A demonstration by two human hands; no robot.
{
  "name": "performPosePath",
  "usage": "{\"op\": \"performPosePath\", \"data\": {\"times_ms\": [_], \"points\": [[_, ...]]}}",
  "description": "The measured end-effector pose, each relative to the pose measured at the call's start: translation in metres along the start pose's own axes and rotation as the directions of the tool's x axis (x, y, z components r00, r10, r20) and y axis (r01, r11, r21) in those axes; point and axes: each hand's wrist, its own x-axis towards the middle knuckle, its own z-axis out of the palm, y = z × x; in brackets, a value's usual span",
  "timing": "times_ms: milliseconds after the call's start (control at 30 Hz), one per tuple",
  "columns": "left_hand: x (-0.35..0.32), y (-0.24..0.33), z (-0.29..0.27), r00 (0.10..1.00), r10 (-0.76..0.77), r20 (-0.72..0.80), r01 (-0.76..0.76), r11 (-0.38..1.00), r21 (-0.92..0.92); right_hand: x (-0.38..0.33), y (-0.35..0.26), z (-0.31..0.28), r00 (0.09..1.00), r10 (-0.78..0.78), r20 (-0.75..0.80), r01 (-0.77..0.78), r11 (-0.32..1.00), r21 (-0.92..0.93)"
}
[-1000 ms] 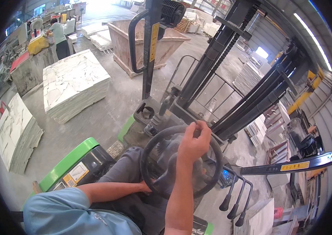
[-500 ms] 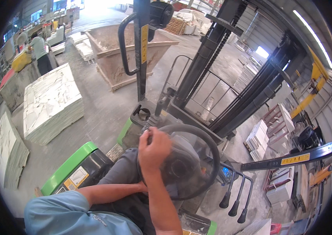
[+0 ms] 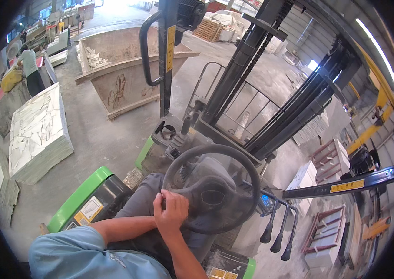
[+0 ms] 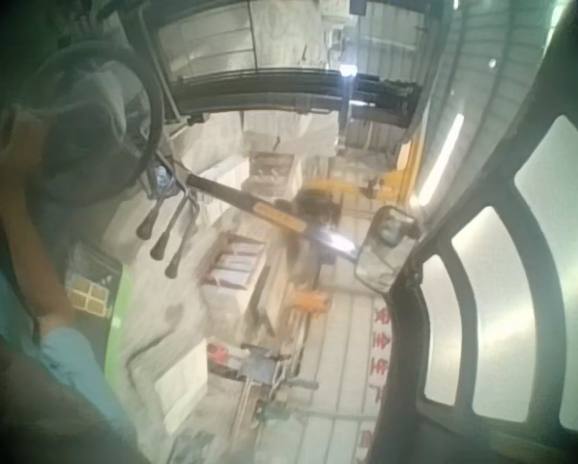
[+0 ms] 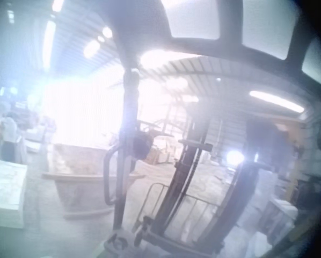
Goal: The person operates a forklift, steering and maneuvering through a warehouse filled with stacked materials. The operator navigates around pallets and other equipment, adjusting the steering wheel and levers to control the vehicle's movement.
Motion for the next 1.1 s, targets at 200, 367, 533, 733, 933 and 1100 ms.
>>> {"op": "performPosePath", "data": {"times_ms": [200,367,533,733,933,1100], "points": [[0.139,-0.006,-0.051,1.000,-0.010,-0.016,0.010,1.000,-0.021,0.051,0.139,-0.002,0.994,0.029,0.107,-0.030,1.000,0.004],[0.260,-0.026,-0.099,1.000,-0.013,-0.009,0.013,1.000,-0.007,0.101,0.257,-0.002,0.996,0.053,0.071,-0.051,0.998,-0.041],[0.394,-0.057,-0.144,0.995,-0.054,-0.088,0.055,0.998,0.011,0.175,0.378,0.013,0.984,0.167,-0.057,-0.174,0.969,-0.178],[0.589,-0.080,-0.221,0.989,-0.149,-0.025,0.149,0.989,0.012,0.322,0.566,0.069,0.847,0.438,-0.301,-0.491,0.861,-0.130],[0.785,-0.078,-0.294,0.989,-0.147,-0.022,0.147,0.989,-0.016,0.529,0.779,0.120,0.812,0.411,-0.414,-0.473,0.879,-0.055],[0.939,-0.086,-0.315,0.991,-0.097,-0.096,0.093,0.995,-0.040,0.683,0.905,0.183,0.853,0.354,-0.382,-0.395,0.918,-0.032]]}}
